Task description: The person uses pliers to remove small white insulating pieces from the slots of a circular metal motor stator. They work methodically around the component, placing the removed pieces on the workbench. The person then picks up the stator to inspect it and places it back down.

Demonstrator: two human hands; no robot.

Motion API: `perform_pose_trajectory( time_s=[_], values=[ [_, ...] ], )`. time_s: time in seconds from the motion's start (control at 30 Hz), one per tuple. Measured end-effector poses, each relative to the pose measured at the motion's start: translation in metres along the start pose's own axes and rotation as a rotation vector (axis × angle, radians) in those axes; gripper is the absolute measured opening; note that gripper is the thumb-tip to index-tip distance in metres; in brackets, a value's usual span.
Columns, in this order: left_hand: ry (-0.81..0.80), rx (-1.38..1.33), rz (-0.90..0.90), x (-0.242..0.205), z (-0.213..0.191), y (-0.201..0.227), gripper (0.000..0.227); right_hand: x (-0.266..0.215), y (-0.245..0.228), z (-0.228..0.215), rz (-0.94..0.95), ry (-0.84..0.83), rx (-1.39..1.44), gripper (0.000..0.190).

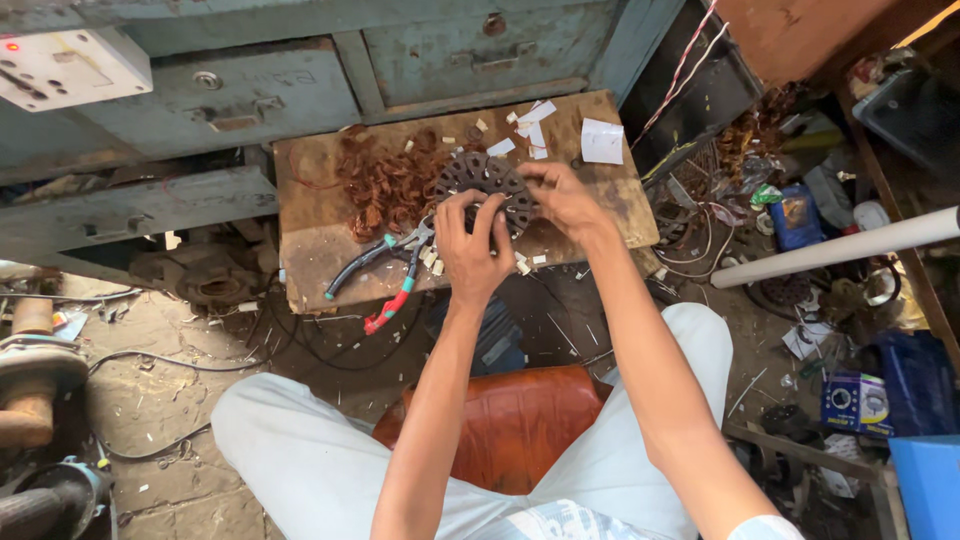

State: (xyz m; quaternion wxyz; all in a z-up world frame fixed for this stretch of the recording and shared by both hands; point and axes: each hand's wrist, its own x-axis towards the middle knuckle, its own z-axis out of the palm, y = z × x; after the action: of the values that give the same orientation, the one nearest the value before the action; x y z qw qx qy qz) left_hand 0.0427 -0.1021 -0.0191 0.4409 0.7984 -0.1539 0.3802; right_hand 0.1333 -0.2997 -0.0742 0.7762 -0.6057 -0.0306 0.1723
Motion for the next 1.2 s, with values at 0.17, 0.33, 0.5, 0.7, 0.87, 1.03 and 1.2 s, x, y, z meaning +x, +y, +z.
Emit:
perform_pose_trajectory(
  time_s=[0.17,0.33,0.5,0.7,0.87,1.03,1.2],
  values=[
    [0.009,-0.015,0.045,0.002,-0.001,0.0,0.024,0.008,0.019,-0.004,-0.069,0.068,-0.057,0.02],
    [0.014,-0.018,0.068,0.001,-0.003,0.0,0.026,0.0,0.009,0.004,-0.126,0.235,-0.151,0.019],
    [0.0,0.06,0.198,-0.004,0.0,-0.004,0.03,-0.012,0.013,-0.01,-0.079,-0.034,0.078,0.03],
    [-0.019,0.153,0.339,-0.011,0.004,-0.004,0.025,0.003,0.058,-0.028,-0.147,0.08,0.199,0.023],
    [0.024,0.162,0.318,-0.014,0.008,-0.003,0.025,0.009,0.078,-0.036,-0.201,0.232,0.061,0.023],
    [0.022,0.155,0.304,-0.012,0.006,-0.004,0.025,0.014,0.081,-0.042,-0.363,0.148,-0.262,0.03],
    [0.009,0.147,0.294,-0.014,0.008,-0.002,0.024,0.008,0.085,-0.049,-0.409,0.193,-0.319,0.04]
  ],
)
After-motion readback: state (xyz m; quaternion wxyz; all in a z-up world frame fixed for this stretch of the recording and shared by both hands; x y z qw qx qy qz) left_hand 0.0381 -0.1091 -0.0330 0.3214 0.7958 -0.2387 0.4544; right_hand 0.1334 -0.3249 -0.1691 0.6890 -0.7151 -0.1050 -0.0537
